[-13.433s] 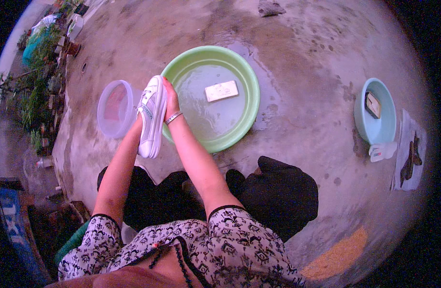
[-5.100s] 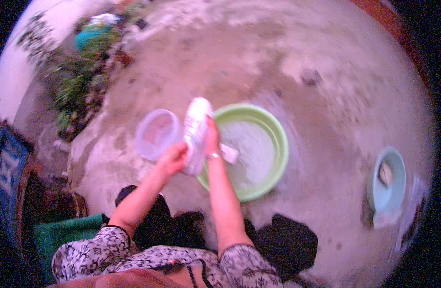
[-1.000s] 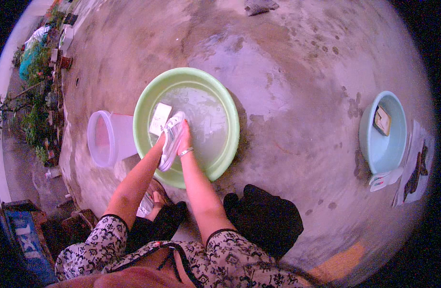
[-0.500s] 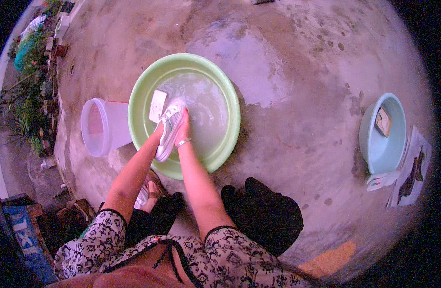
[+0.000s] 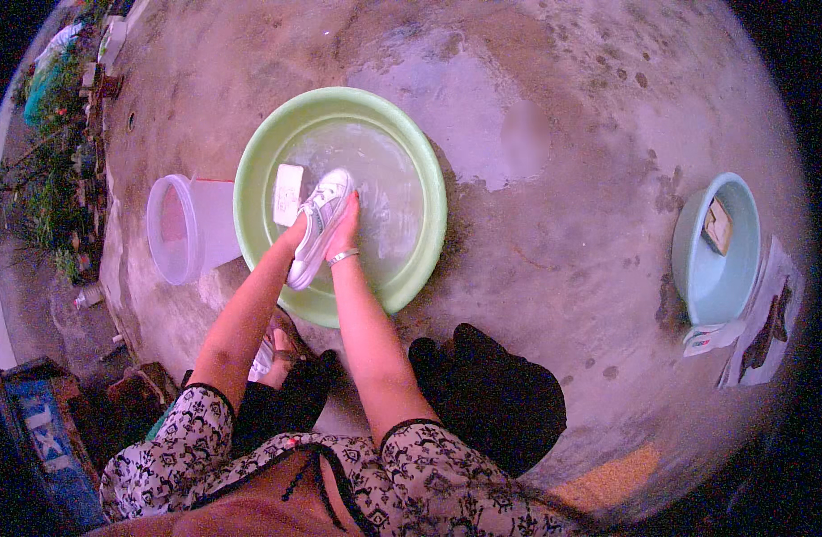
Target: The person washes a pair of white shoes in a basin of soapy water, scrubbing the surface and interior with a brush and rinsing them.
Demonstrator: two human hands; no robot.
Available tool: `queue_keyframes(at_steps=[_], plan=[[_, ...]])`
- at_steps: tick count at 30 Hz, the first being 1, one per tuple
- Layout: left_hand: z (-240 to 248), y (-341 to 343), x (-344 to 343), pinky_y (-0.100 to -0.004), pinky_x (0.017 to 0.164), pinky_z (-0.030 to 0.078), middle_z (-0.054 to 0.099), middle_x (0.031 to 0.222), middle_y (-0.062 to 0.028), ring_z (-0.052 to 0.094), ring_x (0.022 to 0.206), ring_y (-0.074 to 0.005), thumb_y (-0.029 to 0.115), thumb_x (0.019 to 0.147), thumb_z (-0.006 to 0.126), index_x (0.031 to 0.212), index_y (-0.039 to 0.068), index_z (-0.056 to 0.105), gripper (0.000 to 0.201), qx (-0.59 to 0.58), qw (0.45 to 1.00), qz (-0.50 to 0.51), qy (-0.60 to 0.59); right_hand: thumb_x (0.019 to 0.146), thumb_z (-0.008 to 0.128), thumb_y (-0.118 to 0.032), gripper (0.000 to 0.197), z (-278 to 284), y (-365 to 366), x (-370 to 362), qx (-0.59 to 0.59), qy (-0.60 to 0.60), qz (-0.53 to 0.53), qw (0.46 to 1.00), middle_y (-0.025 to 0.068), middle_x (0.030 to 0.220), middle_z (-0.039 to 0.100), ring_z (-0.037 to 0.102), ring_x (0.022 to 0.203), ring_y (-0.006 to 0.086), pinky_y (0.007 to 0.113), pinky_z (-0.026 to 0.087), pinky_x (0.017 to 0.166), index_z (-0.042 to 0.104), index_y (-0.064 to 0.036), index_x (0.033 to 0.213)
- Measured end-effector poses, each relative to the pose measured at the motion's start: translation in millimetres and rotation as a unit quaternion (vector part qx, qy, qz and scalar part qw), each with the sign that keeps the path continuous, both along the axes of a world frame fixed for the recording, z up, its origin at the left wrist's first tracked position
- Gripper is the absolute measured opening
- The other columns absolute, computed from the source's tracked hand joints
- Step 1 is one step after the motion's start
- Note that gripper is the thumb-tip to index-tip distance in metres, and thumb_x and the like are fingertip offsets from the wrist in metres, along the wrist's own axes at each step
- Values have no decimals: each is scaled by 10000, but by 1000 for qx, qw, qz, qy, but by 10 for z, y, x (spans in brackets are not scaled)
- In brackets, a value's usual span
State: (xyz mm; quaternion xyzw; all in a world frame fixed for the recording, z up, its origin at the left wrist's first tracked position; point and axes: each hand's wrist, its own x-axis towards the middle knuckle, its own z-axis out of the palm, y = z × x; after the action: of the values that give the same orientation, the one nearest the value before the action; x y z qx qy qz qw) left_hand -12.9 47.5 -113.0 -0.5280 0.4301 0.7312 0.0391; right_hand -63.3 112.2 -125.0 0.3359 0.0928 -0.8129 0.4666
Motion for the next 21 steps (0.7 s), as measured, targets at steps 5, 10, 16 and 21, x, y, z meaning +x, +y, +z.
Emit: queue_keyframes(at_steps=[5, 10, 16, 21], plan=[[463, 239, -204, -297, 810, 413, 488, 1078, -98, 485, 944, -183, 248, 864, 388, 1163, 21, 394, 376, 14, 994, 109, -6, 790, 402, -481, 586, 11, 9, -33, -31, 43, 19, 998, 97, 1140, 467, 448, 1038, 234, 345, 334, 905, 393, -44, 1180], [336, 61, -161, -326, 972, 234, 347, 1248, -110, 323, 1147, -233, 251, 851, 376, 1217, 31, 347, 428, -195, 912, -350, -90, 783, 379, -516, 628, -89, 4, 49, 4, 26, 64, 998, 104, 1154, 460, 451, 1040, 243, 343, 330, 908, 385, -38, 1190], [78, -159, -327, -364, 965, 230, 369, 1224, -143, 319, 1151, -294, 262, 766, 410, 1164, 48, 425, 452, -407, 444, -780, -167, 798, 310, -511, 603, 19, -20, 45, 53, -9, 89, 995, 104, 1134, 483, 463, 1020, 249, 339, 331, 905, 437, -33, 1143], [-155, -17, -270, -383, 948, 255, 404, 1184, -150, 356, 1118, -278, 244, 766, 388, 1109, 52, 477, 403, -483, 46, -841, -239, 797, 347, -498, 578, -134, -18, 69, 48, 6, 65, 997, 94, 1131, 485, 461, 1017, 242, 338, 330, 903, 456, -34, 1125]])
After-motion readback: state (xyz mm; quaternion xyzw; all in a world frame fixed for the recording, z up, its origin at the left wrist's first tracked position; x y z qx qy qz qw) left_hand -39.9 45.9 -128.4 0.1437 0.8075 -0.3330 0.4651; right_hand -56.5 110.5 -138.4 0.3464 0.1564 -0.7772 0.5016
